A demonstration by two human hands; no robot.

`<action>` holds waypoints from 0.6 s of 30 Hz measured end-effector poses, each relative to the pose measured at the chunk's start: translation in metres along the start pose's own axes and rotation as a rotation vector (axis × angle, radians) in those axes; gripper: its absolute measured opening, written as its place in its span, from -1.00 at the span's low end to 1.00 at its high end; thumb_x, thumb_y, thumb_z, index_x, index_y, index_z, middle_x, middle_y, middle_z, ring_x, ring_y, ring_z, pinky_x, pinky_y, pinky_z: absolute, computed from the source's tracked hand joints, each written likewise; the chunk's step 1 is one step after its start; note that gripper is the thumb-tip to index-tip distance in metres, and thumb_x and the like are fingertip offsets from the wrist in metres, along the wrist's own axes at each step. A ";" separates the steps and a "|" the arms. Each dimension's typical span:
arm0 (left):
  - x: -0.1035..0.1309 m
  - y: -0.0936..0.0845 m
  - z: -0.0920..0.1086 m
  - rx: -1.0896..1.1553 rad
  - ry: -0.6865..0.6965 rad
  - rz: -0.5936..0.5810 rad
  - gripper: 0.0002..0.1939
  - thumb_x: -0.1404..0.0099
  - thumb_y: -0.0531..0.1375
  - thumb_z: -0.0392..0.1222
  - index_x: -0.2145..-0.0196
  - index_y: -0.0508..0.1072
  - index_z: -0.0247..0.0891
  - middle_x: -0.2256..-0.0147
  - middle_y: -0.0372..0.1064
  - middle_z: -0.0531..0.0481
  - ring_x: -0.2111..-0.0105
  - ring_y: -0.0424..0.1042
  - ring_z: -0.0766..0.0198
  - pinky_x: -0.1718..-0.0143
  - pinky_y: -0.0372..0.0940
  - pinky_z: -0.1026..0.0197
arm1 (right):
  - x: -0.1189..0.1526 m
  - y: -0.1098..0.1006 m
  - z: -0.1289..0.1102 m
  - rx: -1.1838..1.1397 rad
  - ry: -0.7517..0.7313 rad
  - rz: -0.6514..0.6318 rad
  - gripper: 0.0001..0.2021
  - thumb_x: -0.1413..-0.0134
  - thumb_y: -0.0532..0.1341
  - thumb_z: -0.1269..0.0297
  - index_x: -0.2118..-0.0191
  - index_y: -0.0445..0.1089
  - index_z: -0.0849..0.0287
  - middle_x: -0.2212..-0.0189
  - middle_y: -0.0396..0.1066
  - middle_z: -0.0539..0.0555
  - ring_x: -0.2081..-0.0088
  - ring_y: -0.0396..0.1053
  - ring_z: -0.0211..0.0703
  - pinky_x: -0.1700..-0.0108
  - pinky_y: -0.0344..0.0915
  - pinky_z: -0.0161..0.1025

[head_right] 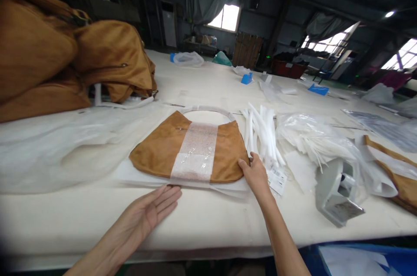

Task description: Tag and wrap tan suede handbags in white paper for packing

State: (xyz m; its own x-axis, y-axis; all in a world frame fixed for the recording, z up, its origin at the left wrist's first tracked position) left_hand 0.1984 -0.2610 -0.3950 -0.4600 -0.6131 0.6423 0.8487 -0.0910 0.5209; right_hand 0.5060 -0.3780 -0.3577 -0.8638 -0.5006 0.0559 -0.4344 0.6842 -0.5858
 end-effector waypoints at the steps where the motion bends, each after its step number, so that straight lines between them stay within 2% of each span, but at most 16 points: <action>1: -0.001 0.005 0.000 0.032 0.003 0.013 -0.89 -0.30 0.21 -0.37 0.21 0.49 -0.44 0.02 0.43 -0.40 0.03 0.48 -0.04 -0.12 0.33 -0.03 | 0.001 0.001 -0.001 -0.041 0.023 -0.015 -0.27 0.12 0.30 0.02 -0.17 0.24 0.29 -0.02 0.42 0.33 0.01 0.43 0.17 -0.04 0.29 0.05; 5: -0.003 0.017 0.007 0.087 0.019 0.071 -0.80 -0.32 0.22 -0.31 0.09 0.46 -0.36 0.04 0.46 -0.27 0.07 0.50 0.04 -0.13 0.30 -0.09 | 0.028 0.015 -0.012 -0.414 0.130 -0.173 -0.12 0.22 0.37 0.08 -0.23 0.09 0.35 0.04 0.44 0.33 0.24 0.50 0.05 0.27 0.40 -0.11; 7: -0.002 0.018 0.015 0.079 0.046 0.124 -0.72 -0.32 0.23 -0.28 0.01 0.43 -0.30 0.07 0.47 -0.22 0.12 0.52 0.05 -0.08 0.34 -0.15 | 0.049 0.026 -0.022 -0.628 0.143 -0.285 -0.17 0.28 0.42 0.12 -0.16 0.18 0.30 0.07 0.47 0.27 0.24 0.50 0.03 0.33 0.39 -0.17; 10: -0.001 0.019 0.028 0.035 0.095 0.195 -0.59 -0.29 0.26 -0.25 -0.09 0.37 -0.19 0.08 0.46 -0.18 0.17 0.54 0.03 0.03 0.40 -0.22 | 0.073 0.042 -0.029 -0.851 0.158 -0.405 -0.41 0.31 0.44 0.19 0.05 0.38 0.22 0.15 0.52 0.15 0.17 0.48 0.03 0.28 0.40 -0.20; 13: -0.005 0.022 0.037 0.000 0.160 0.207 -0.51 -0.26 0.28 -0.29 -0.13 0.34 -0.12 0.02 0.45 -0.15 0.16 0.54 0.01 0.10 0.45 -0.21 | 0.080 0.056 -0.024 -1.035 0.243 -0.392 -0.52 0.36 0.47 0.25 0.19 0.42 0.19 0.21 0.54 0.10 0.14 0.48 0.01 0.21 0.41 -0.20; 15: -0.011 0.022 0.041 -0.002 0.219 0.216 -0.48 -0.23 0.27 -0.38 -0.13 0.35 -0.08 -0.01 0.44 -0.11 0.15 0.54 0.03 0.12 0.48 -0.15 | 0.078 0.066 -0.021 -1.177 0.298 -0.399 -0.55 0.34 0.48 0.22 0.23 0.42 0.20 0.23 0.55 0.12 0.15 0.48 0.02 0.17 0.42 -0.15; 18: -0.020 0.022 0.046 -0.016 0.300 0.229 -0.43 -0.18 0.27 -0.50 -0.10 0.38 -0.10 -0.05 0.42 -0.08 0.15 0.53 0.08 0.12 0.49 -0.06 | 0.072 0.079 -0.025 -1.318 0.348 -0.450 -0.52 0.25 0.47 0.12 0.17 0.42 0.22 0.22 0.56 0.15 0.16 0.50 0.03 0.12 0.43 -0.08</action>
State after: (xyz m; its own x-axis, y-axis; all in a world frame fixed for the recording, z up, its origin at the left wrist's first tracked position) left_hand 0.2144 -0.2145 -0.3699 -0.1627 -0.8215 0.5465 0.9257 0.0645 0.3727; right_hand 0.4029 -0.3464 -0.3795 -0.5258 -0.7814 0.3360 -0.4317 0.5855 0.6862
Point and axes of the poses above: each hand's wrist, its own x-axis away from the middle knuckle, its own y-axis out of the palm, z = x × y, the point moved 6 cm from there along -x, towards the middle knuckle
